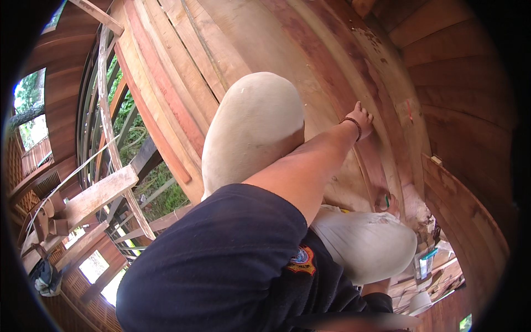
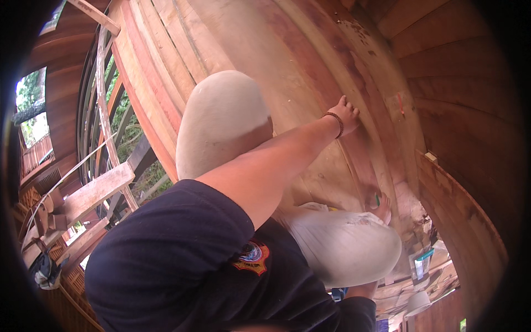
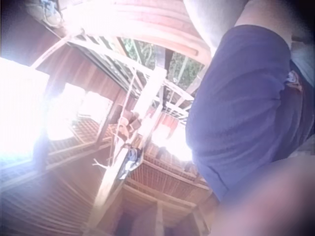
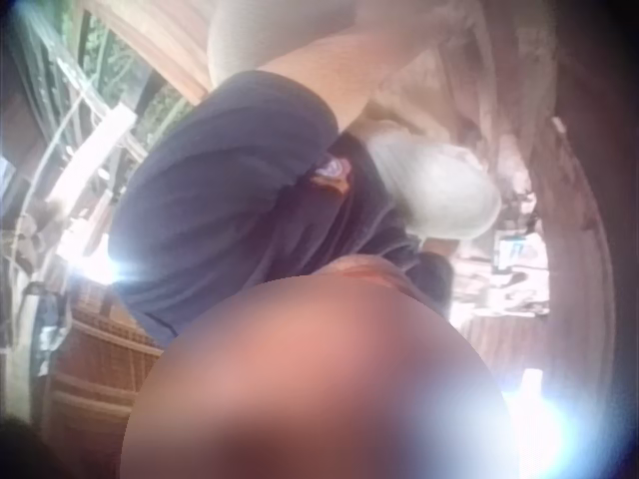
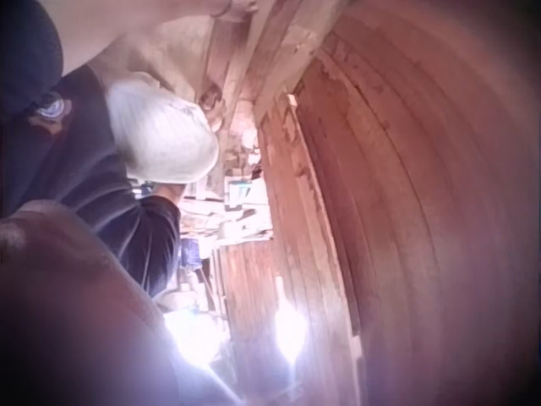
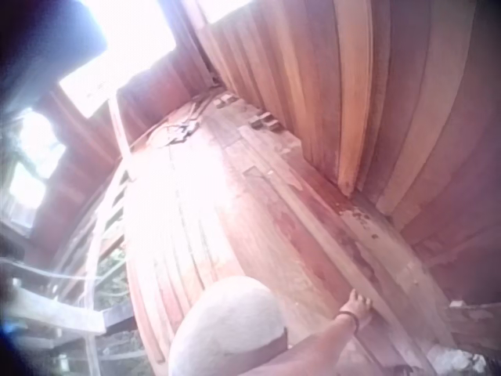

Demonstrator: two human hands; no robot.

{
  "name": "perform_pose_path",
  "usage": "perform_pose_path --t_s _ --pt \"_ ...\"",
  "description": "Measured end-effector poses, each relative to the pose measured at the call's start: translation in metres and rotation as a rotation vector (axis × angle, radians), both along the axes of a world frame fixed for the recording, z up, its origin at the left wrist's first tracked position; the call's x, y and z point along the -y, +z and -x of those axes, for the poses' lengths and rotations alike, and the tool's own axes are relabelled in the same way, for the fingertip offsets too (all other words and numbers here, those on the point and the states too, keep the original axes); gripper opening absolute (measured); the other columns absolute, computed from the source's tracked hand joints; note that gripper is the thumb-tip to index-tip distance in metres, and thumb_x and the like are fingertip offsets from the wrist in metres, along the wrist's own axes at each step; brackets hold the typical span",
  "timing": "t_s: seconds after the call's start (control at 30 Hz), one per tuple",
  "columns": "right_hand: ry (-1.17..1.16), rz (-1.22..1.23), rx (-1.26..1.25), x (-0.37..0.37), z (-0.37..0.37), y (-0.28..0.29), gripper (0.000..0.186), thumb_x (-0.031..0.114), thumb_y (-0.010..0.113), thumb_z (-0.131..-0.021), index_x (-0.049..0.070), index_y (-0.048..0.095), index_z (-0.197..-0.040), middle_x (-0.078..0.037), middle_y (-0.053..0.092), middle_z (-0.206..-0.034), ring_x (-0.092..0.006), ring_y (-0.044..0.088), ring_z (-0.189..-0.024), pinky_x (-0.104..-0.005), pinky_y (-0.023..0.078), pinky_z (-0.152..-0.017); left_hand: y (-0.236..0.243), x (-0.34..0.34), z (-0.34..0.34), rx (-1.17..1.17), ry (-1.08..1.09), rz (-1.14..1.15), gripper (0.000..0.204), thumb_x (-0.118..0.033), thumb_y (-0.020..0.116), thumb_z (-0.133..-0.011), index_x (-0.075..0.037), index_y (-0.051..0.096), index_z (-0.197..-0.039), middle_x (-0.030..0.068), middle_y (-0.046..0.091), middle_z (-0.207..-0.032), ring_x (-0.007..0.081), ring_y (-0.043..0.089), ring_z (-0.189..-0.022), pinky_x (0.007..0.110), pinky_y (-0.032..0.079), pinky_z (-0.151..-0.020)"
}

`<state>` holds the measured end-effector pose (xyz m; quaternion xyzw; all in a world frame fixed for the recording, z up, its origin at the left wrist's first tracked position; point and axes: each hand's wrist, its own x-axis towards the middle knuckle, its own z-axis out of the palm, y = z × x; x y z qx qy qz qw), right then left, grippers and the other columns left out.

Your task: The person walks across an unfinished wooden floor, picks up a plank, and uses a pencil to mark it. They then use a circular saw to cut the plank and place it into a gap in the flooring.

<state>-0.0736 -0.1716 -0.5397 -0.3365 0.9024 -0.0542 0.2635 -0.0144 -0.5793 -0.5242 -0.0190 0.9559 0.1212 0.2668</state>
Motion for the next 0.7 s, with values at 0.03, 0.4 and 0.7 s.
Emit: perform_pose_path --t_s 0.03,0.4,0.7 --pt "-0.022 -0.016 -0.003 0.003 -0.003 0.003 0.070 0.033 0.083 -0.064 0.013 0.054 -0.125 -0.015 0.062 -0.112 -0.0378 0.063 -0.100 -0.0487 0.053 -0.078 0.001 0.000 0.000 -0.009 0.009 -0.008 0.030 -0.026 0.053 -0.095 -0.019 0.069 -0.119 0.0116 0.055 -0.134 0.0326 0.048 -0.128 0.059 0.026 -0.113" --pt "-0.368 0.055 -0.127 0.010 -0.030 0.033 0.059 0.031 0.078 -0.076 0.016 0.056 -0.129 -0.011 0.055 -0.130 -0.0338 0.061 -0.108 -0.0458 0.054 -0.085 -0.010 0.000 0.004 -0.054 -0.103 0.148 0.045 -0.024 0.067 -0.084 -0.017 0.056 -0.127 0.0141 0.048 -0.138 0.0335 0.043 -0.131 0.054 0.032 -0.110" --pt "-1.558 0.248 -0.303 -0.063 -0.171 0.006 0.030 0.024 0.069 -0.081 0.003 0.065 -0.102 -0.018 0.067 -0.094 -0.0357 0.064 -0.091 -0.0420 0.049 -0.081 0.014 -0.064 0.031 0.140 -0.281 0.319 0.048 -0.016 0.066 -0.085 -0.011 0.051 -0.131 0.0135 0.051 -0.134 0.0309 0.049 -0.126 0.049 0.040 -0.105"
